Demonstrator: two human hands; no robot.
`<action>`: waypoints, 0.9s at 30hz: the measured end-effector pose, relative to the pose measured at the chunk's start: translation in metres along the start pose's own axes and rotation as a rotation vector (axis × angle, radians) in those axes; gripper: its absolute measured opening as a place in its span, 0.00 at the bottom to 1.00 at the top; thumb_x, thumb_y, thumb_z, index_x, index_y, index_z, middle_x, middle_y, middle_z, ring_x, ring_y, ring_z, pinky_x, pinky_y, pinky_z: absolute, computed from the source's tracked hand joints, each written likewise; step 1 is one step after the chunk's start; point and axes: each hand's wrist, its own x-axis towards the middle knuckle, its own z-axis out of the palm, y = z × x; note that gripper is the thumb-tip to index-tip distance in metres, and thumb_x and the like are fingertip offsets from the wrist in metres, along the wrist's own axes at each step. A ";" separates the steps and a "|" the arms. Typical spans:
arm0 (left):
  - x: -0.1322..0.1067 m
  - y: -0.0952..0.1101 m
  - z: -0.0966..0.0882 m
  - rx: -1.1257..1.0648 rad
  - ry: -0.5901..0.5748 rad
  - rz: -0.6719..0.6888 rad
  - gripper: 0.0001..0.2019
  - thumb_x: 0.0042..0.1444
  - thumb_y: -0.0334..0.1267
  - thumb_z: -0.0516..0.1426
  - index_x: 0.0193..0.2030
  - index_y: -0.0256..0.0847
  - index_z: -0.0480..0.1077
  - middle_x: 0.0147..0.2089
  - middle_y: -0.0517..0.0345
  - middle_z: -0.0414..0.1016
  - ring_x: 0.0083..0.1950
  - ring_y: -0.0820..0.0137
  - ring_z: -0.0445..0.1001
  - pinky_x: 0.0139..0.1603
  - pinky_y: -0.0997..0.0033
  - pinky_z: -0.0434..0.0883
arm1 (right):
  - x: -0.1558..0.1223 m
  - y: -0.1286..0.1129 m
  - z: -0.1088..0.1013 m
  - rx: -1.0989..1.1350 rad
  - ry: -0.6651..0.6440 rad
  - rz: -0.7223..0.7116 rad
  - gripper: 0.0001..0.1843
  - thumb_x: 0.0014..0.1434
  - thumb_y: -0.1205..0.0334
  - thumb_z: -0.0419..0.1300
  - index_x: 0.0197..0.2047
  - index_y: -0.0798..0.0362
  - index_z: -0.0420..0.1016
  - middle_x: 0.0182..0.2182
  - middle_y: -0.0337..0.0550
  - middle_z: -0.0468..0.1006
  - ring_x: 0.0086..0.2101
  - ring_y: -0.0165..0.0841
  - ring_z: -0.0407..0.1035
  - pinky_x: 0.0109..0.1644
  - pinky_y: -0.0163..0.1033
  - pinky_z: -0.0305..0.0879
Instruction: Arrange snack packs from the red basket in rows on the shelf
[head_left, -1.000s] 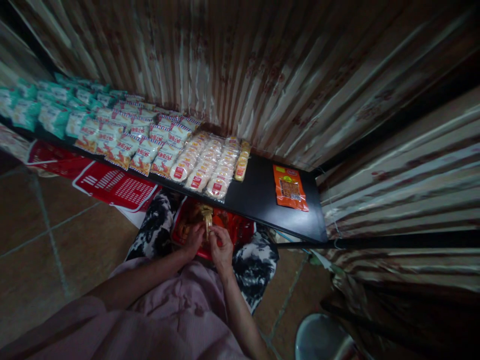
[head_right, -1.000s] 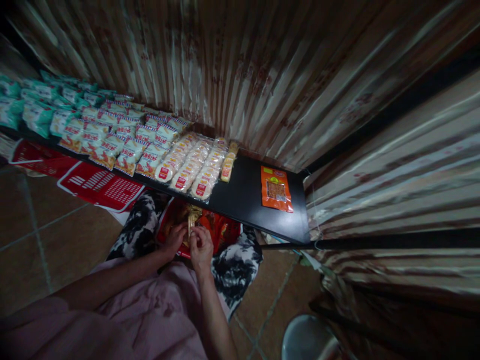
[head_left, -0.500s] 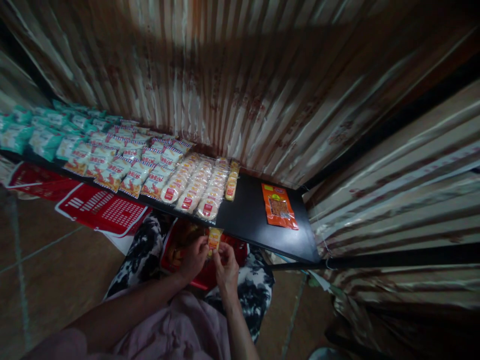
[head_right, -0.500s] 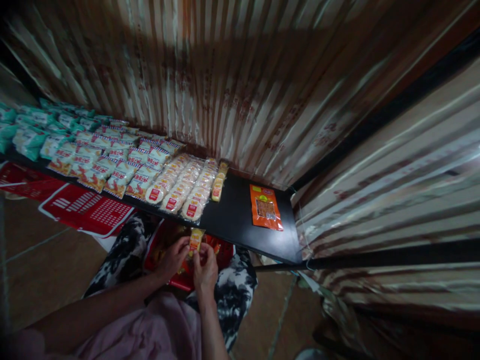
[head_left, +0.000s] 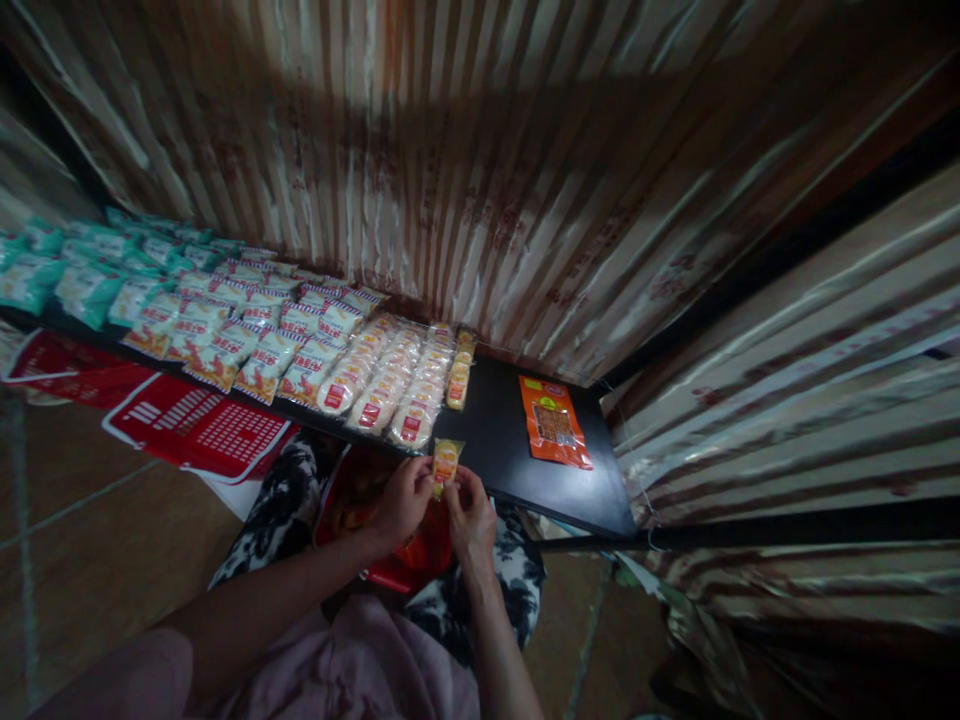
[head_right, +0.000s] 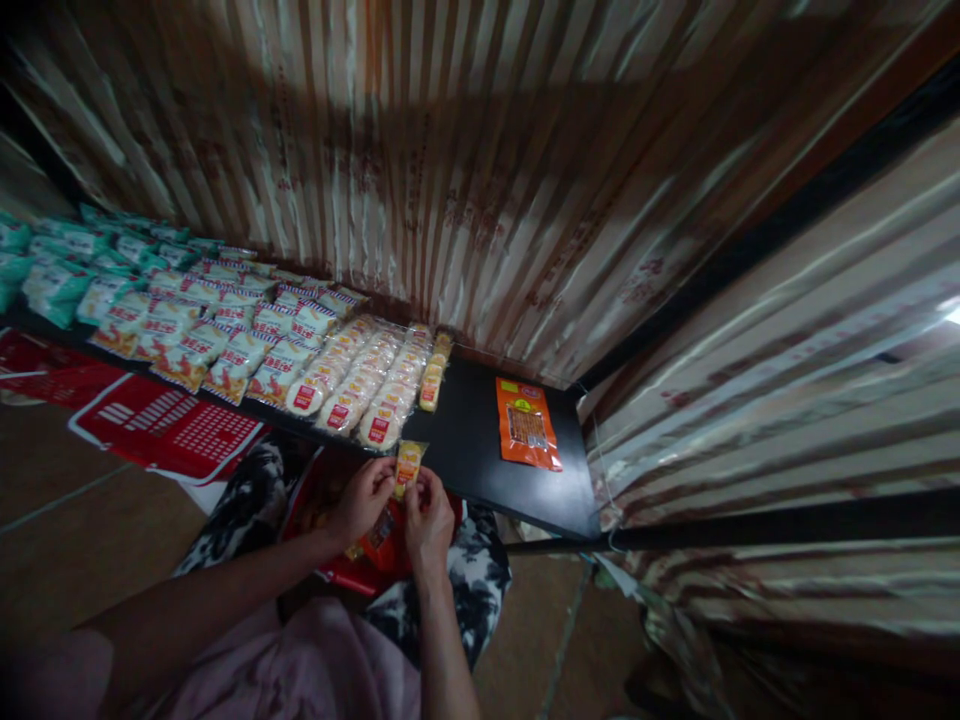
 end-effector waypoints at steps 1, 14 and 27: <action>0.002 0.001 0.001 -0.003 0.004 0.004 0.14 0.53 0.27 0.50 0.45 0.37 0.68 0.42 0.52 0.73 0.43 0.69 0.73 0.47 0.67 0.71 | 0.003 -0.003 -0.002 -0.008 0.006 0.003 0.19 0.55 0.50 0.53 0.44 0.54 0.72 0.35 0.45 0.79 0.33 0.35 0.73 0.37 0.36 0.68; 0.032 0.019 0.004 0.247 -0.022 0.002 0.17 0.50 0.25 0.51 0.47 0.37 0.70 0.43 0.52 0.75 0.41 0.70 0.73 0.47 0.68 0.70 | 0.039 -0.007 -0.002 -0.082 0.088 -0.069 0.14 0.53 0.54 0.53 0.35 0.54 0.72 0.31 0.45 0.76 0.31 0.34 0.70 0.37 0.36 0.64; 0.052 0.014 0.029 0.239 -0.069 0.000 0.20 0.49 0.25 0.51 0.50 0.38 0.67 0.45 0.52 0.74 0.43 0.69 0.74 0.46 0.68 0.72 | 0.069 0.010 0.001 -0.203 0.098 -0.002 0.17 0.54 0.51 0.51 0.36 0.53 0.72 0.32 0.44 0.77 0.30 0.34 0.69 0.35 0.35 0.60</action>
